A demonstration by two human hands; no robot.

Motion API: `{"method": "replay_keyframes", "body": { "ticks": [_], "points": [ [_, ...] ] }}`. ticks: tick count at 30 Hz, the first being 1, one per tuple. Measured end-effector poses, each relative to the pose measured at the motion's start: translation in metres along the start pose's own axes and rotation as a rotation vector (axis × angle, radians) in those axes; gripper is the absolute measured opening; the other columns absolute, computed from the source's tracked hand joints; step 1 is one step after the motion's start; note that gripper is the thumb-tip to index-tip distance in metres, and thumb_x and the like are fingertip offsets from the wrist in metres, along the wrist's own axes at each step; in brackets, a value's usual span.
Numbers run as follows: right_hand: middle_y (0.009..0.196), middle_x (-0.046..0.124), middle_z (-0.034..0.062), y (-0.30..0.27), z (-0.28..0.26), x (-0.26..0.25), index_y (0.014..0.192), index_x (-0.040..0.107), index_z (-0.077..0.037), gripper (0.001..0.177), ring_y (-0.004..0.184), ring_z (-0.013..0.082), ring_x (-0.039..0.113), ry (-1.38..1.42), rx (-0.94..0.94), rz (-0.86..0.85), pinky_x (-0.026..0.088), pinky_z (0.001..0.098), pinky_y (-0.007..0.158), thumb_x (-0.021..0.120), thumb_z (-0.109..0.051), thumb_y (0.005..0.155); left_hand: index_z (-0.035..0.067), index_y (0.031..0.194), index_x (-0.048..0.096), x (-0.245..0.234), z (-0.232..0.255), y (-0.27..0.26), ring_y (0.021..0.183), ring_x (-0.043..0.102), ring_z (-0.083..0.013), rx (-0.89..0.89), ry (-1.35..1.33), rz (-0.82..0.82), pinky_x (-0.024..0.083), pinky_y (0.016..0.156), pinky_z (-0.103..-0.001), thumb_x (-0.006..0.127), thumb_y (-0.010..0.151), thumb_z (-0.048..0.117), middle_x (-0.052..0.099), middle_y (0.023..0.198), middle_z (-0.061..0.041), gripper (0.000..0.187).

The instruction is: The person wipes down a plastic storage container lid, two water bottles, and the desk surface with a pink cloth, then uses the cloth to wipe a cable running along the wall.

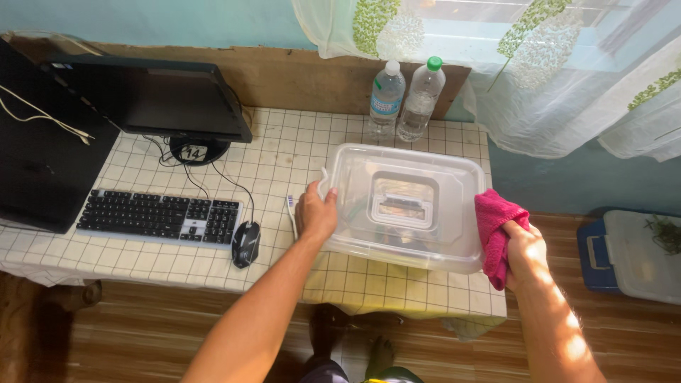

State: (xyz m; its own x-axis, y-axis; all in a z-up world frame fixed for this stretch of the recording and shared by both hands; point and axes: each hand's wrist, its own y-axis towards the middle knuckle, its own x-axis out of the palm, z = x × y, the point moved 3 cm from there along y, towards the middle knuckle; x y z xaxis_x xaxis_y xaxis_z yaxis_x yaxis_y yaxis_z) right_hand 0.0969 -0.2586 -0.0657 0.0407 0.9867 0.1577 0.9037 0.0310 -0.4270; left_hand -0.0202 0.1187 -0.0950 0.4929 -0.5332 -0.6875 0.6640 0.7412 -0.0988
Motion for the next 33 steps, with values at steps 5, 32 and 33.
{"method": "replay_keyframes", "body": {
  "ticks": [5,32,33],
  "points": [
    [0.091,0.067,0.0060,-0.002,0.003,0.021,0.111,0.064,-0.001,0.017,0.069,0.0145,0.063,-0.003,-0.084,0.024,0.052,0.0313,0.058,0.058,-0.015,0.104,0.008,0.137,0.058,-0.009,-0.002,0.005,0.112,0.061,-0.0426,0.047,-0.009,0.043,0.045,0.098,-0.052,0.064,0.096,0.038,0.067,0.117,-0.023,0.051],
    [0.080,0.065,0.0067,0.049,-0.012,0.236,0.100,0.064,-0.002,0.018,0.057,0.0162,0.059,-0.053,-0.014,-0.167,0.049,0.0356,0.046,0.059,-0.020,0.097,0.005,0.130,0.058,-0.126,-0.040,0.149,0.112,0.066,-0.0383,-0.071,-0.027,0.155,0.051,0.095,-0.049,0.072,0.093,0.039,0.070,0.119,-0.019,0.053],
    [0.080,0.066,0.0066,0.051,-0.010,0.236,0.099,0.065,-0.002,0.018,0.057,0.0160,0.059,-0.055,-0.025,-0.175,0.049,0.0351,0.047,0.059,-0.019,0.097,0.006,0.127,0.059,-0.126,-0.040,0.151,0.111,0.067,-0.0371,-0.086,-0.029,0.148,0.051,0.095,-0.048,0.072,0.092,0.040,0.072,0.117,-0.018,0.050]
  ]
}}
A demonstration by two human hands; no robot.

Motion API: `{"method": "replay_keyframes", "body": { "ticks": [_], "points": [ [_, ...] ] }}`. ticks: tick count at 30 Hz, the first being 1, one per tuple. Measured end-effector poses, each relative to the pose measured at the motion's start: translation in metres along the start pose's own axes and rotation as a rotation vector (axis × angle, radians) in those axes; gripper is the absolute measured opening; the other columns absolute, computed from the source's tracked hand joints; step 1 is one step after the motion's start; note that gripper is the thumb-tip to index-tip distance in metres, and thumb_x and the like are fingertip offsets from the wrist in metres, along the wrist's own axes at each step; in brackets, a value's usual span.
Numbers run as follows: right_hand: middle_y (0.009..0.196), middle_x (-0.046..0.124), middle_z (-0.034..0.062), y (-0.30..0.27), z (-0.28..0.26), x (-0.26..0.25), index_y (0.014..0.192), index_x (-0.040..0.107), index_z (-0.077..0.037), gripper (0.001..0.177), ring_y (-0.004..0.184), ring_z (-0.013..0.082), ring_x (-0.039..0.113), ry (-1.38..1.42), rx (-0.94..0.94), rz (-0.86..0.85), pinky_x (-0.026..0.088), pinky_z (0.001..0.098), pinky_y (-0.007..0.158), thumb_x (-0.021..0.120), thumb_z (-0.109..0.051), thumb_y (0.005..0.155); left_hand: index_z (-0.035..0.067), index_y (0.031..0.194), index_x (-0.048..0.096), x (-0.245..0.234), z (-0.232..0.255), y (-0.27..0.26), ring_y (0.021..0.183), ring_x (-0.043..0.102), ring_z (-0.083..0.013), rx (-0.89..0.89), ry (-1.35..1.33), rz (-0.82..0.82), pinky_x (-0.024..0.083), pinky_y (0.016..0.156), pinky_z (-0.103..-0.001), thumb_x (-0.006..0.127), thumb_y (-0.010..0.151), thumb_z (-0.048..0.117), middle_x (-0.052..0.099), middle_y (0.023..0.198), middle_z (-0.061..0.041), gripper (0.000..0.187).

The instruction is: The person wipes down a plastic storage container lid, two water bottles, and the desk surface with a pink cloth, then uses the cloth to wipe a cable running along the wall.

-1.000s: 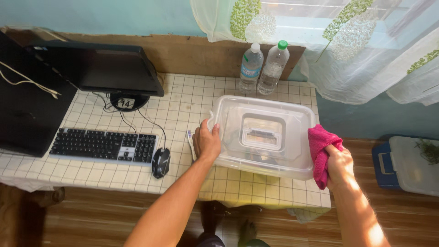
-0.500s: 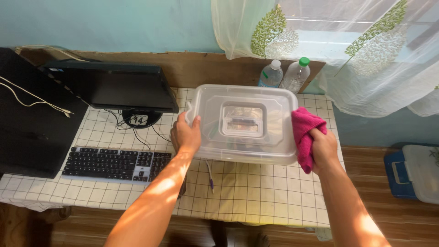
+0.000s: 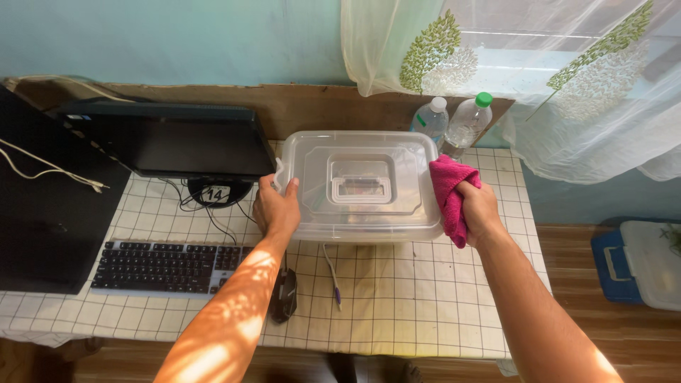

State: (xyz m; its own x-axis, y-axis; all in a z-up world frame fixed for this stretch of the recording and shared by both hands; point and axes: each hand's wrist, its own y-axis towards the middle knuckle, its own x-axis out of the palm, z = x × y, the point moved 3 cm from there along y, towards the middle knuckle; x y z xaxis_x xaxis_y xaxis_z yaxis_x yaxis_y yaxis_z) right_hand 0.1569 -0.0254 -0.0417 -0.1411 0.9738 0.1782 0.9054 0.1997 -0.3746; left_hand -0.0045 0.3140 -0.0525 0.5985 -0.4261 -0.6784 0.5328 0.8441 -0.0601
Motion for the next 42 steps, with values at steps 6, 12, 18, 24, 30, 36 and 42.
{"method": "replay_keyframes", "body": {
  "ticks": [6,12,18,24,30,36,42],
  "points": [
    [0.078,0.065,0.0063,0.005,0.011,0.001,0.098,0.065,-0.001,0.017,0.058,0.0160,0.059,-0.017,-0.020,0.020,0.049,0.0347,0.049,0.059,-0.018,0.097,0.008,0.126,0.058,0.003,0.000,0.009,0.107,0.069,-0.0358,-0.008,-0.015,-0.024,0.052,0.093,-0.048,0.073,0.091,0.039,0.072,0.116,-0.016,0.050],
    [0.081,0.067,0.0060,0.006,0.009,0.009,0.099,0.066,-0.002,0.018,0.061,0.0152,0.060,-0.032,-0.006,0.048,0.051,0.0333,0.053,0.059,-0.019,0.097,0.008,0.131,0.056,0.006,-0.004,0.019,0.109,0.070,-0.0331,-0.043,-0.041,-0.078,0.053,0.093,-0.047,0.072,0.093,0.039,0.072,0.118,-0.014,0.052],
    [0.084,0.067,0.0063,0.004,0.009,0.009,0.102,0.065,-0.001,0.018,0.064,0.0151,0.061,-0.040,0.004,0.034,0.052,0.0335,0.055,0.059,-0.018,0.098,0.007,0.141,0.051,0.006,-0.017,0.022,0.112,0.069,-0.0318,-0.028,-0.113,-0.142,0.053,0.096,-0.045,0.076,0.086,0.036,0.070,0.123,-0.014,0.067],
    [0.095,0.070,0.0112,-0.005,0.006,-0.003,0.110,0.064,0.002,0.022,0.075,0.0177,0.067,-0.076,0.047,-0.003,0.057,0.0347,0.065,0.056,-0.015,0.098,0.006,0.152,0.031,-0.001,-0.025,-0.005,0.124,0.058,-0.0377,-0.238,-0.198,-0.214,0.050,0.100,-0.051,0.083,0.083,0.049,0.053,0.140,-0.020,0.097],
    [0.105,0.071,0.0152,-0.025,0.013,-0.012,0.116,0.062,0.005,0.026,0.087,0.0200,0.070,-0.105,0.145,-0.032,0.060,0.0355,0.076,0.054,-0.013,0.098,0.021,0.149,0.041,0.013,-0.039,-0.033,0.118,0.062,-0.0501,-0.665,-0.766,-0.471,0.053,0.100,-0.061,0.073,0.079,0.039,0.048,0.144,-0.014,0.079],
    [0.104,0.070,0.0141,-0.022,0.008,0.003,0.117,0.062,0.004,0.026,0.086,0.0186,0.068,-0.097,0.080,-0.048,0.059,0.0348,0.075,0.056,-0.012,0.097,0.011,0.143,0.045,0.026,-0.060,-0.013,0.120,0.061,-0.0446,-0.635,-0.887,-0.487,0.053,0.100,-0.058,0.072,0.084,0.030,0.055,0.139,-0.019,0.068],
    [0.104,0.071,0.0140,-0.009,-0.005,0.012,0.116,0.063,0.006,0.027,0.085,0.0178,0.069,-0.096,0.062,-0.087,0.059,0.0335,0.074,0.057,-0.013,0.097,0.009,0.142,0.047,0.026,-0.061,-0.011,0.120,0.062,-0.0416,-0.617,-0.966,-0.468,0.054,0.100,-0.057,0.072,0.084,0.027,0.055,0.140,-0.017,0.066]
  ]
}}
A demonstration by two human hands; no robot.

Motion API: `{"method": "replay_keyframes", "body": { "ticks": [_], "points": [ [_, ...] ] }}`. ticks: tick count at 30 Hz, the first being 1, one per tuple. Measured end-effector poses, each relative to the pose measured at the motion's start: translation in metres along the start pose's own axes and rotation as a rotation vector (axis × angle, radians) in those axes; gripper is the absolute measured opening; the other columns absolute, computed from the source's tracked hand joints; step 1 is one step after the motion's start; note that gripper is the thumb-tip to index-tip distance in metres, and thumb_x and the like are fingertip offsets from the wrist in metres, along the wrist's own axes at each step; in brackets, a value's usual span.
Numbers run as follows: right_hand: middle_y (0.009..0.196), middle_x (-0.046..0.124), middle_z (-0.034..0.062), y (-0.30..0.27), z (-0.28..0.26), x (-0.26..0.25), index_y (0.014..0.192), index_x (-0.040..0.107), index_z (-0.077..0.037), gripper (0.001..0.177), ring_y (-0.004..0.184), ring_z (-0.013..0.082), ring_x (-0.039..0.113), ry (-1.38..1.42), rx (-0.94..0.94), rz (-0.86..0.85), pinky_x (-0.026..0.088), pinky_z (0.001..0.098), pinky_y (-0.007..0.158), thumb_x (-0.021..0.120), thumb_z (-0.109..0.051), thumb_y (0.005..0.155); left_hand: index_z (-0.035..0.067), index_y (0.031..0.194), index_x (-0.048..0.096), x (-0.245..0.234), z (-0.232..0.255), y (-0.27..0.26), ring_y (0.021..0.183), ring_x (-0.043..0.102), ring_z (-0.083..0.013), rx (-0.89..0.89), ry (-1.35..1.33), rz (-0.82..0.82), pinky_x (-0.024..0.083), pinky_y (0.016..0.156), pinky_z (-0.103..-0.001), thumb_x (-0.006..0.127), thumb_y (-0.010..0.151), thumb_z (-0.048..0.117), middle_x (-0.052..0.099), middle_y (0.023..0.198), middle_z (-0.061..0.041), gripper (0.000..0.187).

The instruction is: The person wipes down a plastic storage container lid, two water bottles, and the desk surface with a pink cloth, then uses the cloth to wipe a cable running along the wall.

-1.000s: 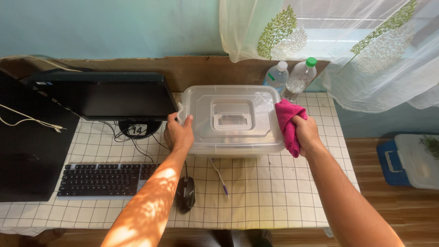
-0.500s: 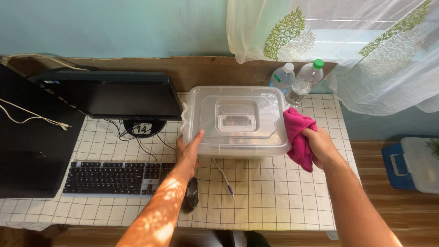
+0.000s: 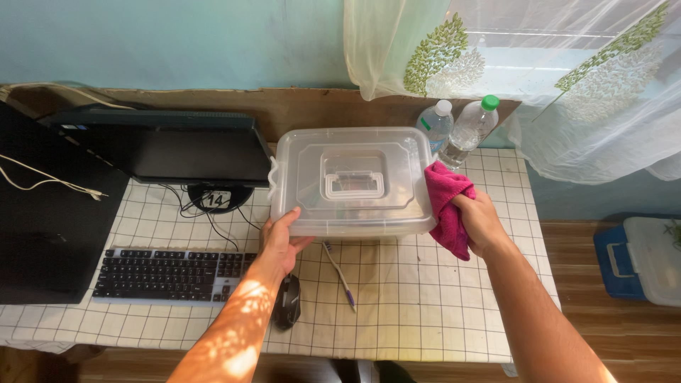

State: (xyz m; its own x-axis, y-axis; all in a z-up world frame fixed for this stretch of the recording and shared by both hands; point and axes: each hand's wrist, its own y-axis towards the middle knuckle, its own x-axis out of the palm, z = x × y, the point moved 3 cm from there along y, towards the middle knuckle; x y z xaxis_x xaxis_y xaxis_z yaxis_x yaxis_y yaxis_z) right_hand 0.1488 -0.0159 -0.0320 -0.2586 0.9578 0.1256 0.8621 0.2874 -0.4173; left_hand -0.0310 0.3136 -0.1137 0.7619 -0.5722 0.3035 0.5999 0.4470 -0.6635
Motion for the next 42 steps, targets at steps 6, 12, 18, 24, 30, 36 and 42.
{"method": "replay_keyframes", "body": {
  "ticks": [6,12,18,24,30,36,42],
  "points": [
    [0.100,0.071,0.0138,0.016,-0.003,-0.007,0.114,0.064,0.005,0.027,0.081,0.0177,0.069,-0.070,0.045,-0.007,0.060,0.0334,0.070,0.059,-0.016,0.097,0.007,0.140,0.051,0.004,0.002,0.015,0.117,0.065,-0.0409,0.022,-0.055,0.061,0.057,0.094,-0.054,0.074,0.082,0.025,0.058,0.140,-0.021,0.065],
    [0.099,0.072,0.0128,0.033,0.004,-0.004,0.111,0.066,0.005,0.026,0.080,0.0167,0.069,-0.050,-0.005,-0.089,0.059,0.0318,0.069,0.061,-0.016,0.096,0.015,0.143,0.051,0.018,0.006,-0.009,0.118,0.061,-0.0415,-0.019,-0.096,0.154,0.055,0.095,-0.054,0.073,0.082,0.029,0.053,0.143,-0.011,0.066],
    [0.098,0.072,0.0129,0.035,0.000,0.003,0.110,0.065,0.005,0.028,0.079,0.0170,0.069,-0.049,0.007,-0.054,0.059,0.0323,0.068,0.061,-0.018,0.096,0.008,0.140,0.051,0.025,-0.003,0.001,0.125,0.060,-0.0398,-0.067,-0.231,0.054,0.056,0.098,-0.057,0.074,0.082,0.019,0.056,0.140,-0.016,0.063],
    [0.098,0.072,0.0134,0.040,-0.002,0.002,0.111,0.065,0.006,0.030,0.078,0.0172,0.069,-0.038,-0.004,-0.060,0.059,0.0325,0.067,0.062,-0.020,0.096,0.004,0.137,0.052,0.015,-0.014,0.039,0.126,0.060,-0.0347,-0.065,-0.299,-0.013,0.057,0.101,-0.053,0.072,0.082,0.014,0.059,0.136,-0.016,0.059],
    [0.099,0.072,0.0123,0.052,-0.018,0.004,0.112,0.065,0.004,0.028,0.079,0.0164,0.069,-0.050,-0.019,-0.062,0.059,0.0323,0.068,0.062,-0.019,0.096,-0.001,0.135,0.052,0.024,-0.007,0.051,0.126,0.060,-0.0368,-0.042,-0.338,-0.056,0.059,0.101,-0.052,0.071,0.085,0.013,0.059,0.134,-0.019,0.056],
    [0.100,0.071,0.0120,0.070,-0.026,0.011,0.114,0.065,0.003,0.029,0.080,0.0164,0.069,-0.041,-0.052,-0.080,0.059,0.0323,0.068,0.063,-0.019,0.096,0.001,0.136,0.051,0.038,0.011,0.058,0.126,0.060,-0.0348,-0.023,-0.328,-0.033,0.059,0.102,-0.051,0.071,0.084,0.012,0.059,0.134,-0.016,0.056],
    [0.101,0.072,0.0118,0.083,-0.017,0.010,0.115,0.066,0.003,0.031,0.081,0.0158,0.070,-0.080,-0.051,-0.073,0.060,0.0309,0.069,0.063,-0.019,0.094,0.002,0.137,0.051,0.038,0.013,0.061,0.126,0.060,-0.0337,-0.026,-0.294,-0.013,0.059,0.100,-0.053,0.071,0.083,0.011,0.059,0.136,-0.016,0.058]
  ]
}}
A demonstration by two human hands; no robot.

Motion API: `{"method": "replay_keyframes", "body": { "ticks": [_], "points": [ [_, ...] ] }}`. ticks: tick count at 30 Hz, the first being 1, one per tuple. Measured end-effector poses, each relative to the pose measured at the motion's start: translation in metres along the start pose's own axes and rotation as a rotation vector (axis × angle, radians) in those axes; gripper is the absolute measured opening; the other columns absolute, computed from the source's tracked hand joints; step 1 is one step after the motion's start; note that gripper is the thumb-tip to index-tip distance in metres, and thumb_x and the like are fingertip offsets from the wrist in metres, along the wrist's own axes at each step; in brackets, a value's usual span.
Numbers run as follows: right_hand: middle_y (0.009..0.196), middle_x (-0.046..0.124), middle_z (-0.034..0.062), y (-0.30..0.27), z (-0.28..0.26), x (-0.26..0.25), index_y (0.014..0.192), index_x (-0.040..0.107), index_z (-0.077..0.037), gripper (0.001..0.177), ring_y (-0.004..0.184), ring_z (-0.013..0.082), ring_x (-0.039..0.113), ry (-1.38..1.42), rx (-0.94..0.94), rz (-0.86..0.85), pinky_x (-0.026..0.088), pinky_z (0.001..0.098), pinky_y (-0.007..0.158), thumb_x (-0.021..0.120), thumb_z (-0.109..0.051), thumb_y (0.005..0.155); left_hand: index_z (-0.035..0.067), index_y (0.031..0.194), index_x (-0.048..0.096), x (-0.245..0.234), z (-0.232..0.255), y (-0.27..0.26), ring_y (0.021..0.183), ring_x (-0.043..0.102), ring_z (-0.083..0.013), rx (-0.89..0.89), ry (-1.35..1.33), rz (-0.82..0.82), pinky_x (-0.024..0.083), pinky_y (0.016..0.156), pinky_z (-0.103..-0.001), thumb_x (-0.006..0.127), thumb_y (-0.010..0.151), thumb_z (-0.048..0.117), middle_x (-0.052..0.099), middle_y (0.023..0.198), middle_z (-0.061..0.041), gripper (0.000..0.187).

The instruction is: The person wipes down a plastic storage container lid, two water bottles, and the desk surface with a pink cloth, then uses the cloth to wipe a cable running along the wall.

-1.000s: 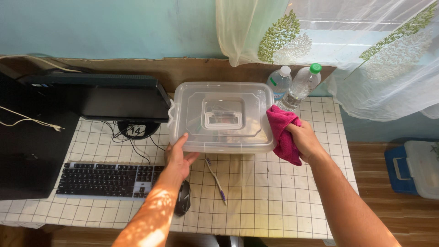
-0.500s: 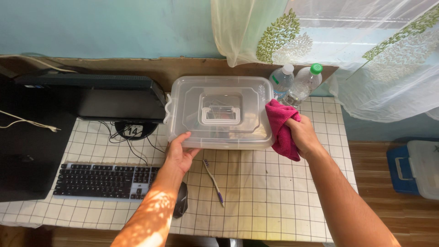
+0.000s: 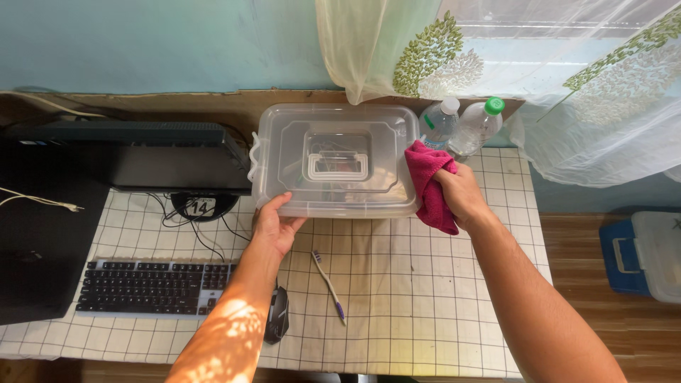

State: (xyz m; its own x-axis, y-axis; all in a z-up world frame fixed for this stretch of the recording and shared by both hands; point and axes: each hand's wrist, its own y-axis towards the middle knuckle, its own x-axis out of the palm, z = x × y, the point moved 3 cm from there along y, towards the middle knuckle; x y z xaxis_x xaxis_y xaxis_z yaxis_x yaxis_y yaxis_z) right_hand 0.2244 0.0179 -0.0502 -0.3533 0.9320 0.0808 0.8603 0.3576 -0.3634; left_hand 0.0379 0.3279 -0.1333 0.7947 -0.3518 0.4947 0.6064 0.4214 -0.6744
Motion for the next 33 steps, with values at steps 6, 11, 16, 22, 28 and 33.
{"method": "replay_keyframes", "body": {
  "ticks": [6,11,16,22,28,33],
  "points": [
    [0.100,0.073,0.0122,0.003,0.003,-0.002,0.115,0.066,0.004,0.034,0.079,0.0161,0.070,0.005,-0.001,0.005,0.060,0.0311,0.068,0.064,-0.023,0.096,0.006,0.136,0.052,0.000,0.000,0.002,0.125,0.061,-0.0351,0.009,0.018,0.015,0.061,0.097,-0.052,0.072,0.082,0.011,0.059,0.135,-0.016,0.057],
    [0.100,0.073,0.0121,0.001,0.004,-0.001,0.115,0.067,0.005,0.034,0.080,0.0156,0.070,0.006,-0.011,0.015,0.060,0.0303,0.068,0.065,-0.024,0.096,0.005,0.135,0.053,0.001,-0.001,0.002,0.125,0.062,-0.0339,0.006,0.010,0.019,0.062,0.094,-0.051,0.073,0.081,0.011,0.060,0.134,-0.016,0.058],
    [0.100,0.072,0.0124,-0.001,0.003,-0.002,0.116,0.066,0.004,0.035,0.078,0.0164,0.069,0.020,0.006,0.028,0.060,0.0321,0.066,0.065,-0.024,0.096,0.007,0.135,0.052,0.005,-0.003,-0.006,0.125,0.062,-0.0336,0.006,0.017,0.021,0.062,0.094,-0.051,0.073,0.082,0.012,0.060,0.134,-0.014,0.058],
    [0.102,0.073,0.0130,0.000,0.001,-0.003,0.117,0.065,0.004,0.036,0.080,0.0171,0.071,0.007,0.041,0.042,0.060,0.0326,0.067,0.063,-0.026,0.096,0.007,0.136,0.053,0.008,0.002,-0.009,0.127,0.061,-0.0307,0.024,0.065,0.005,0.062,0.094,-0.049,0.073,0.083,0.014,0.059,0.135,-0.013,0.058],
    [0.103,0.072,0.0143,0.004,0.007,-0.004,0.117,0.065,0.005,0.035,0.082,0.0175,0.070,0.035,-0.028,0.035,0.060,0.0320,0.069,0.063,-0.023,0.097,0.008,0.138,0.051,0.008,0.001,-0.004,0.126,0.062,-0.0329,0.004,0.072,0.029,0.062,0.093,-0.049,0.073,0.083,0.014,0.059,0.136,-0.014,0.060],
    [0.101,0.072,0.0134,0.002,0.006,-0.004,0.117,0.065,0.003,0.034,0.080,0.0175,0.071,0.048,0.008,0.049,0.061,0.0324,0.068,0.062,-0.024,0.096,0.012,0.142,0.045,0.005,-0.004,-0.004,0.127,0.059,-0.0332,0.018,0.040,-0.002,0.062,0.093,-0.050,0.073,0.081,0.012,0.055,0.140,-0.012,0.067]
  ]
}}
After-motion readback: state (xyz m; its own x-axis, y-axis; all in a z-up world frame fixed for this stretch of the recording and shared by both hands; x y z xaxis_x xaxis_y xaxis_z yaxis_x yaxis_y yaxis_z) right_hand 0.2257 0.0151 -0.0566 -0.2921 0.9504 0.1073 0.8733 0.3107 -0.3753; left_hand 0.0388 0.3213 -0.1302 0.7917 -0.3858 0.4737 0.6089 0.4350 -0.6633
